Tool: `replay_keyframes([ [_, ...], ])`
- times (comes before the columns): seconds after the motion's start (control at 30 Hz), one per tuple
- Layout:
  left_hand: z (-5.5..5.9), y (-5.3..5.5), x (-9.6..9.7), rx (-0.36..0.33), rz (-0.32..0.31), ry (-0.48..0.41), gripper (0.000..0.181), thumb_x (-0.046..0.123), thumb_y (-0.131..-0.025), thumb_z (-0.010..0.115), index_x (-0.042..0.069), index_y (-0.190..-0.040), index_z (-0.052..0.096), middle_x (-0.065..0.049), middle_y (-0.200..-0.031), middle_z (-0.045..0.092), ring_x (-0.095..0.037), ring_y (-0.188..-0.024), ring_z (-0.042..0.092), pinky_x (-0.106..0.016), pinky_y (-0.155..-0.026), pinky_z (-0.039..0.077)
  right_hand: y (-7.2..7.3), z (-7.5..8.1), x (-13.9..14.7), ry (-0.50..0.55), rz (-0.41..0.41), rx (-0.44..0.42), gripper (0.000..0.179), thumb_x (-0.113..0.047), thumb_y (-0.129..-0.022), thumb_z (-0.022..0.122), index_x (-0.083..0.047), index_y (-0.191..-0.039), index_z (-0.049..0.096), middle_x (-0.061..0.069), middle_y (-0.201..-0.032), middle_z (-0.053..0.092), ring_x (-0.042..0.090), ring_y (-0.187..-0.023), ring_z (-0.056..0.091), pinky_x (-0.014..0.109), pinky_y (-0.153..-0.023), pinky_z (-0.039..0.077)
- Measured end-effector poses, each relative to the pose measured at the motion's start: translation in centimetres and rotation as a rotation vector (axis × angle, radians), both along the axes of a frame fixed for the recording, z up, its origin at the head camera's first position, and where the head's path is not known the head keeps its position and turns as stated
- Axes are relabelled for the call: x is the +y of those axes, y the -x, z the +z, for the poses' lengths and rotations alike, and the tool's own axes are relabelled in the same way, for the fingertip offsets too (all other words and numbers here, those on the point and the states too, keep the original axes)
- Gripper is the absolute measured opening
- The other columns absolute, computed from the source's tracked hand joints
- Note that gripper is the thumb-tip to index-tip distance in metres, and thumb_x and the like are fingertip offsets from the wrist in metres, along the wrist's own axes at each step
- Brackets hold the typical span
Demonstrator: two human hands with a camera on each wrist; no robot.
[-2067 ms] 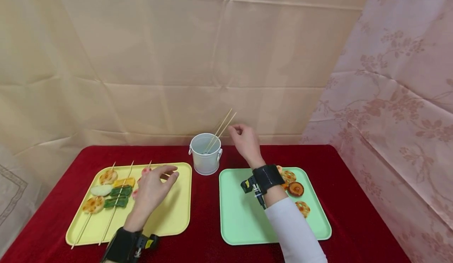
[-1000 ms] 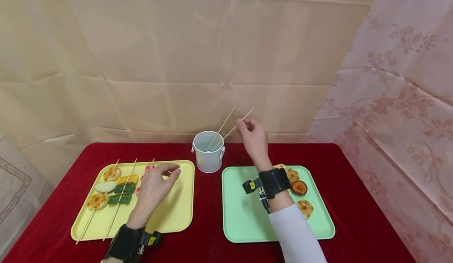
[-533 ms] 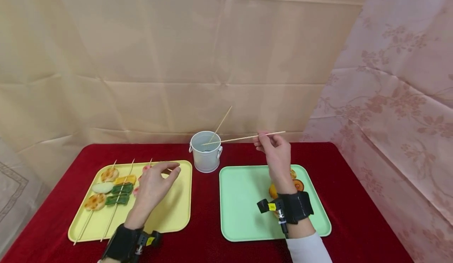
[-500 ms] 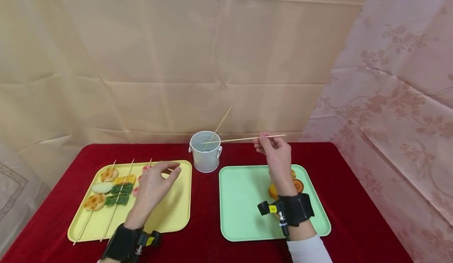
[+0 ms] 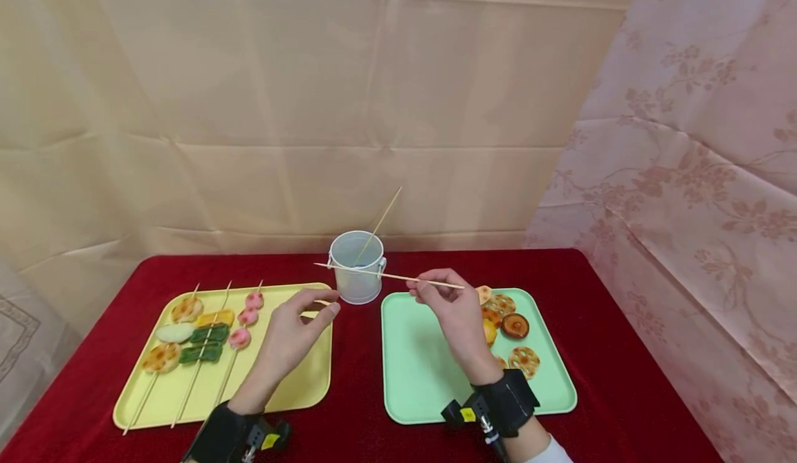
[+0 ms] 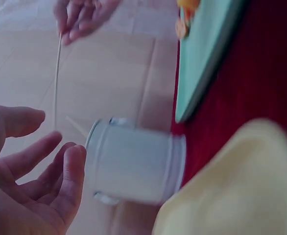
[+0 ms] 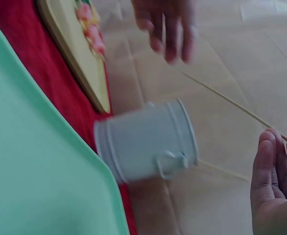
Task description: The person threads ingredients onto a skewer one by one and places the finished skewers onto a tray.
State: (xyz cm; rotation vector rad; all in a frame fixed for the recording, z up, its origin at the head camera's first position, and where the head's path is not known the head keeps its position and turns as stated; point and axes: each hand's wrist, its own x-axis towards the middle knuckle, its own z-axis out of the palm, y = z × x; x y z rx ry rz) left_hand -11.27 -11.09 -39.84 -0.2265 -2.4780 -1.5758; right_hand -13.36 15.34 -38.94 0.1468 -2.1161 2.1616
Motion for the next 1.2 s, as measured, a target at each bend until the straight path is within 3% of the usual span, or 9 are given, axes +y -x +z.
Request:
replay_keyframes([
  [0.2, -0.6, -0.3, 1.2, -0.257, -0.092, -0.379, 0.042, 0.018, -0.101, 0.068, -0.001, -0.138, 0.059, -0.018, -0.122, 0.068, -0.036, -0.11, 0.068, -0.033, -0.085, 0.058, -1.0, -1.0, -2.0, -0.001, 0.03, 0.008, 0.024, -0.015, -0.098, 0.073, 0.004, -0.111, 0.067, 0.012, -0.105, 0.078, 0.024, -0.094, 0.075, 0.033, -0.088, 0.058],
  [0.37, -1.1, -0.3, 2.0, -0.347, -0.13, -0.554, 0.046, 0.02, -0.104, 0.065, -0.001, -0.143, 0.052, -0.023, -0.132, 0.065, -0.034, -0.118, 0.067, -0.029, -0.089, 0.056, -1.6, -1.8, -3.0, -0.001, 0.083, 0.018, 0.023, -0.012, -0.097, 0.073, 0.005, -0.111, 0.067, 0.015, -0.106, 0.077, 0.021, -0.095, 0.075, 0.033, -0.088, 0.058],
  [0.67, -1.2, -0.3, 2.8, -0.371, -0.111, -0.62, 0.04, 0.025, -0.105, 0.063, -0.005, -0.131, 0.058, -0.02, -0.124, 0.071, -0.031, -0.115, 0.069, -0.029, -0.089, 0.056, -1.7, -2.6, -3.9, -0.043, 0.137, -0.001, 0.02, -0.013, -0.098, 0.073, 0.001, -0.111, 0.068, 0.013, -0.105, 0.077, 0.025, -0.094, 0.074, 0.033, -0.086, 0.058],
  [0.97, -1.3, -0.2, 2.6, -0.387, 0.001, -0.669, 0.035, 0.023, -0.105, 0.063, -0.004, -0.126, 0.066, -0.015, -0.113, 0.075, -0.022, -0.102, 0.073, -0.026, -0.08, 0.056, -1.8, -2.9, -4.2, -0.066, 0.172, -0.04, 0.023, -0.016, -0.098, 0.073, 0.001, -0.113, 0.067, 0.014, -0.105, 0.077, 0.029, -0.097, 0.074, 0.035, -0.085, 0.059],
  [1.2, -1.3, 0.1, 2.1, -0.34, 0.091, -0.712, 0.034, 0.022, -0.104, 0.064, -0.007, -0.122, 0.067, -0.013, -0.106, 0.077, -0.016, -0.093, 0.073, -0.025, -0.074, 0.056, -1.4, -2.9, -3.8, -0.168, 0.118, -0.102, 0.018, -0.014, -0.098, 0.072, 0.0, -0.109, 0.071, 0.01, -0.097, 0.076, 0.028, -0.09, 0.071, 0.043, -0.084, 0.059],
])
